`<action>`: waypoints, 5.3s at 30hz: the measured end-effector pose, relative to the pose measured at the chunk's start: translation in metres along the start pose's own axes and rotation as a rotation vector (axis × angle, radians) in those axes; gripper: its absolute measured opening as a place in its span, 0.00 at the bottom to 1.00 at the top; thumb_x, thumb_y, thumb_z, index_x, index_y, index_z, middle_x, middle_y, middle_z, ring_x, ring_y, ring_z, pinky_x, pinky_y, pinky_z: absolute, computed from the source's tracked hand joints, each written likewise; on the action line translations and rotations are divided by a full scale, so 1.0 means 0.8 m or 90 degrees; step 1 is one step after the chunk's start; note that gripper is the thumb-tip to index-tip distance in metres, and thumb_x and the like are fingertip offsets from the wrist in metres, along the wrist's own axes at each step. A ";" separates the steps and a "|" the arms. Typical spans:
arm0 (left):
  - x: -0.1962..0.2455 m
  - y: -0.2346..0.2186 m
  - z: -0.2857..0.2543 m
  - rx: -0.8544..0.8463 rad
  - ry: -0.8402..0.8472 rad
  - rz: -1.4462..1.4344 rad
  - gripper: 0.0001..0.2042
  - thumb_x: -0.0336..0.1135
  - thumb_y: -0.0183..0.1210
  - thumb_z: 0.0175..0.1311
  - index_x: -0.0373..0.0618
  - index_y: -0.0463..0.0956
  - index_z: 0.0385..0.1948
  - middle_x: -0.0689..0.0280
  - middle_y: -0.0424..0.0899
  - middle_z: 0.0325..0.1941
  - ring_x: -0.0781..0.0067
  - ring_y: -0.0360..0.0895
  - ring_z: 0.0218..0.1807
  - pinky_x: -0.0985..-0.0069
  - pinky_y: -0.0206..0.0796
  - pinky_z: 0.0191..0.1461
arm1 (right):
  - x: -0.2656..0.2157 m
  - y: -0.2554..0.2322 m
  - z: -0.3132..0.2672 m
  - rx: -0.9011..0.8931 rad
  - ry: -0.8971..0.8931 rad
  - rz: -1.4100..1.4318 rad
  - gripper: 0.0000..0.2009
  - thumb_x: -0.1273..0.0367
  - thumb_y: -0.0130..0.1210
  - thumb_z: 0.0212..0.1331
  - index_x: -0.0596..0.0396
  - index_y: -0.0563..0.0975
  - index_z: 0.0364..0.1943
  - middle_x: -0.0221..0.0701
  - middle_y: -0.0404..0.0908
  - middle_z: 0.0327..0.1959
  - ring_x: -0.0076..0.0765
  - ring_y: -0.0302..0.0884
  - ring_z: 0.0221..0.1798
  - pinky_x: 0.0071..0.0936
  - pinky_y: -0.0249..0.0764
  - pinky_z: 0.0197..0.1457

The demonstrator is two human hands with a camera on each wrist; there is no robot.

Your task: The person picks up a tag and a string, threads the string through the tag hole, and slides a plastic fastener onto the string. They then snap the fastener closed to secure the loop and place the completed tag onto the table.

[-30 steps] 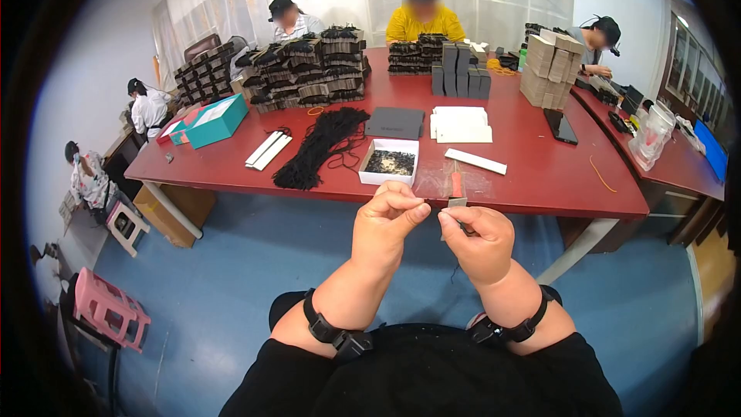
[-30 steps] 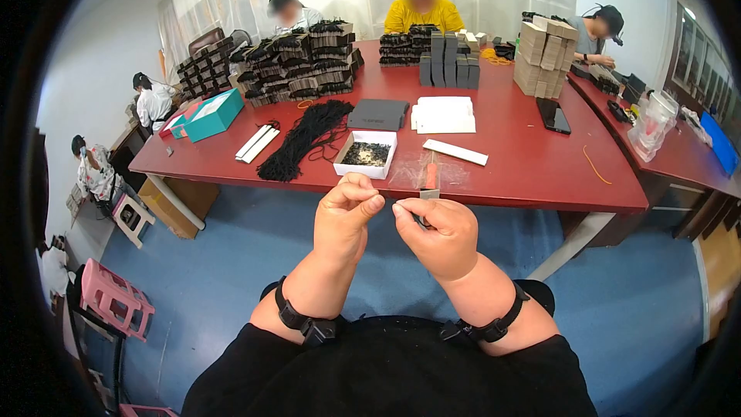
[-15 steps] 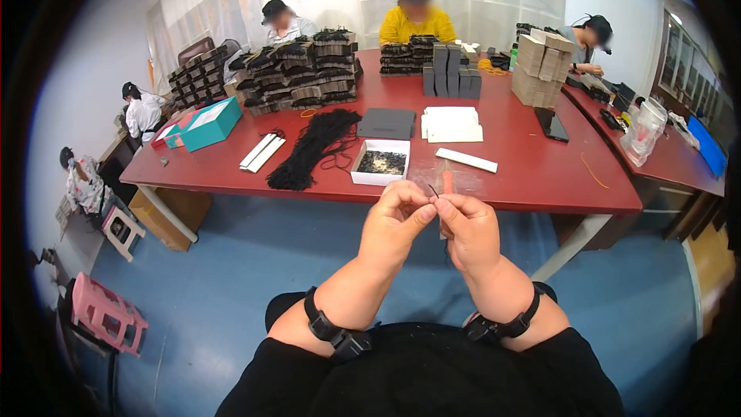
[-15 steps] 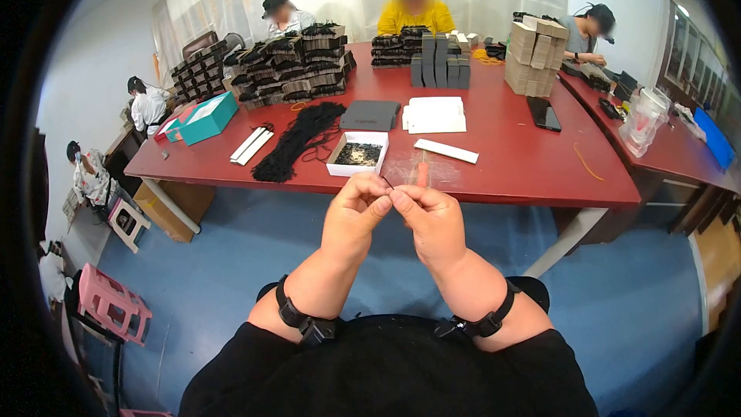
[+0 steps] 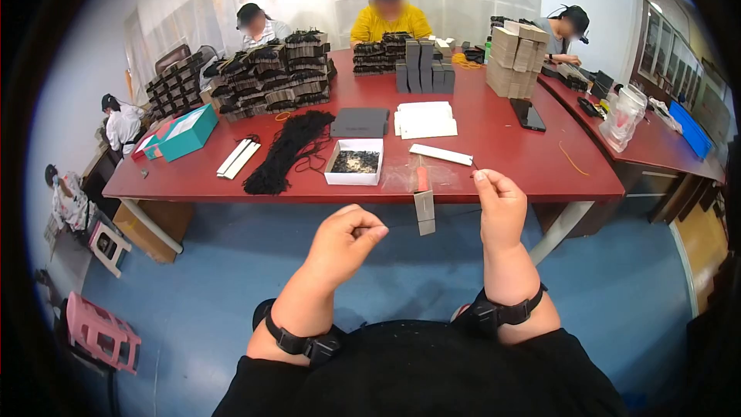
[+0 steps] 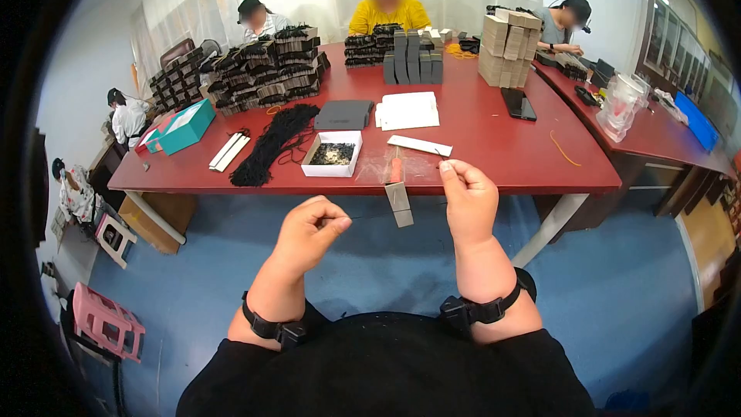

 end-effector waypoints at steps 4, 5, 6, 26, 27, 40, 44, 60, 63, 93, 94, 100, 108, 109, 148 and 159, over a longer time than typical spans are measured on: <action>-0.013 -0.002 0.005 0.031 -0.041 -0.168 0.02 0.23 0.60 0.53 0.38 0.78 0.28 0.68 0.74 0.30 0.81 0.70 0.32 0.82 0.62 0.35 | 0.005 0.006 -0.008 -0.062 -0.031 -0.125 0.06 0.72 0.57 0.56 0.62 0.79 0.33 0.19 0.74 0.23 0.10 0.64 0.25 0.11 0.62 0.29; -0.006 0.007 0.007 0.031 -0.042 -0.171 0.02 0.23 0.60 0.53 0.38 0.78 0.28 0.68 0.74 0.30 0.81 0.70 0.32 0.82 0.62 0.35 | 0.005 0.013 -0.012 -0.110 -0.033 -0.174 0.06 0.71 0.56 0.57 0.62 0.79 0.33 0.24 0.78 0.25 0.13 0.70 0.28 0.14 0.67 0.32; 0.009 0.016 0.009 0.016 0.041 -0.098 0.04 0.22 0.59 0.52 0.39 0.79 0.30 0.67 0.74 0.30 0.79 0.71 0.33 0.82 0.62 0.36 | 0.007 0.025 -0.019 -0.158 0.020 -0.106 0.06 0.71 0.56 0.57 0.60 0.79 0.33 0.24 0.78 0.25 0.14 0.71 0.29 0.15 0.67 0.32; 0.003 0.030 0.008 -0.050 -0.047 -0.085 0.21 0.23 0.61 0.52 0.39 0.70 0.51 0.68 0.79 0.31 0.81 0.72 0.34 0.82 0.66 0.42 | 0.007 0.063 -0.063 -0.527 0.219 -0.076 0.04 0.71 0.53 0.58 0.57 0.77 0.30 0.20 0.69 0.20 0.12 0.61 0.23 0.15 0.58 0.25; -0.001 0.032 0.007 -0.056 -0.049 -0.091 0.19 0.23 0.61 0.52 0.39 0.72 0.49 0.68 0.79 0.31 0.82 0.72 0.34 0.82 0.66 0.41 | 0.001 0.062 -0.062 -0.532 0.212 -0.115 0.04 0.71 0.53 0.56 0.58 0.77 0.30 0.21 0.71 0.20 0.13 0.64 0.24 0.15 0.61 0.26; -0.026 0.038 0.008 -0.117 -0.121 -0.189 0.02 0.24 0.58 0.57 0.39 0.75 0.30 0.73 0.77 0.29 0.88 0.69 0.31 0.87 0.63 0.35 | 0.003 0.062 -0.066 -0.604 0.122 -0.117 0.06 0.70 0.52 0.58 0.59 0.74 0.32 0.26 0.72 0.23 0.19 0.66 0.27 0.21 0.66 0.31; -0.041 0.052 0.007 -0.084 -0.121 -0.359 0.03 0.24 0.57 0.57 0.39 0.74 0.32 0.72 0.76 0.31 0.85 0.70 0.34 0.84 0.64 0.40 | 0.005 0.065 -0.066 -0.571 0.056 -0.089 0.05 0.70 0.49 0.60 0.57 0.71 0.32 0.26 0.68 0.21 0.20 0.63 0.26 0.22 0.63 0.30; 0.024 0.042 0.008 0.013 0.252 0.449 0.07 0.28 0.60 0.46 0.40 0.76 0.28 0.62 0.75 0.28 0.59 0.73 0.36 0.68 0.68 0.40 | -0.031 0.074 -0.062 -0.488 -0.245 -0.377 0.04 0.71 0.53 0.54 0.55 0.72 0.29 0.36 0.74 0.24 0.44 0.74 0.28 0.34 0.68 0.30; 0.019 0.033 0.019 0.000 0.227 0.406 0.02 0.27 0.58 0.47 0.40 0.76 0.22 0.61 0.75 0.23 0.57 0.74 0.31 0.67 0.68 0.37 | -0.040 0.079 -0.050 -0.483 -0.442 -0.443 0.06 0.69 0.57 0.49 0.52 0.73 0.29 0.32 0.72 0.22 0.41 0.73 0.25 0.34 0.68 0.28; -0.011 0.051 0.025 0.126 0.202 -0.542 0.07 0.18 0.63 0.47 0.41 0.78 0.27 0.67 0.74 0.31 0.75 0.71 0.36 0.80 0.65 0.38 | 0.007 0.093 -0.067 -0.397 0.407 0.505 0.04 0.71 0.52 0.60 0.56 0.76 0.33 0.25 0.75 0.29 0.19 0.66 0.29 0.16 0.62 0.33; -0.022 0.059 0.022 0.115 0.153 -0.657 0.07 0.17 0.60 0.50 0.40 0.77 0.28 0.65 0.74 0.35 0.75 0.72 0.38 0.79 0.66 0.44 | -0.002 0.088 -0.064 -0.370 0.290 0.441 0.03 0.72 0.53 0.59 0.57 0.76 0.32 0.25 0.75 0.29 0.19 0.67 0.29 0.17 0.63 0.33; 0.006 0.046 0.011 0.019 0.119 -0.628 0.07 0.17 0.57 0.53 0.38 0.74 0.33 0.61 0.76 0.37 0.72 0.73 0.41 0.76 0.67 0.47 | -0.059 0.062 -0.052 -0.363 -0.308 -0.027 0.04 0.76 0.60 0.49 0.58 0.76 0.28 0.32 0.73 0.27 0.30 0.70 0.29 0.23 0.67 0.31; 0.060 0.012 0.004 0.019 0.444 -0.027 0.10 0.17 0.63 0.42 0.39 0.75 0.28 0.61 0.79 0.29 0.67 0.77 0.31 0.75 0.69 0.33 | -0.081 0.058 -0.042 -0.583 -0.238 -0.047 0.04 0.74 0.62 0.45 0.57 0.79 0.25 0.31 0.74 0.24 0.33 0.72 0.28 0.26 0.69 0.32; 0.062 0.013 0.004 -0.013 0.439 0.012 0.11 0.17 0.64 0.41 0.40 0.75 0.28 0.62 0.79 0.29 0.67 0.76 0.31 0.75 0.69 0.33 | -0.083 0.056 -0.039 -0.585 -0.234 -0.046 0.04 0.74 0.62 0.45 0.57 0.79 0.25 0.31 0.74 0.24 0.33 0.72 0.28 0.26 0.69 0.32; 0.025 0.027 0.006 0.105 0.171 0.070 0.07 0.24 0.65 0.45 0.42 0.78 0.28 0.69 0.70 0.29 0.78 0.66 0.29 0.82 0.60 0.31 | 0.013 0.063 -0.061 -0.426 0.234 0.202 0.02 0.77 0.57 0.53 0.62 0.78 0.28 0.26 0.71 0.28 0.19 0.66 0.31 0.17 0.63 0.36; -0.032 0.028 0.015 0.030 -0.073 -0.400 0.01 0.22 0.59 0.53 0.37 0.78 0.26 0.69 0.72 0.33 0.81 0.69 0.32 0.83 0.62 0.35 | 0.031 0.048 -0.054 -0.410 0.210 0.065 0.04 0.73 0.59 0.53 0.62 0.79 0.28 0.25 0.73 0.28 0.19 0.68 0.32 0.18 0.64 0.39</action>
Point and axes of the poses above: each hand's wrist, its own z-axis towards the middle knuckle, its own y-axis out of the palm, x = y × z, the point moved 4 cm from there along z, towards the middle knuckle
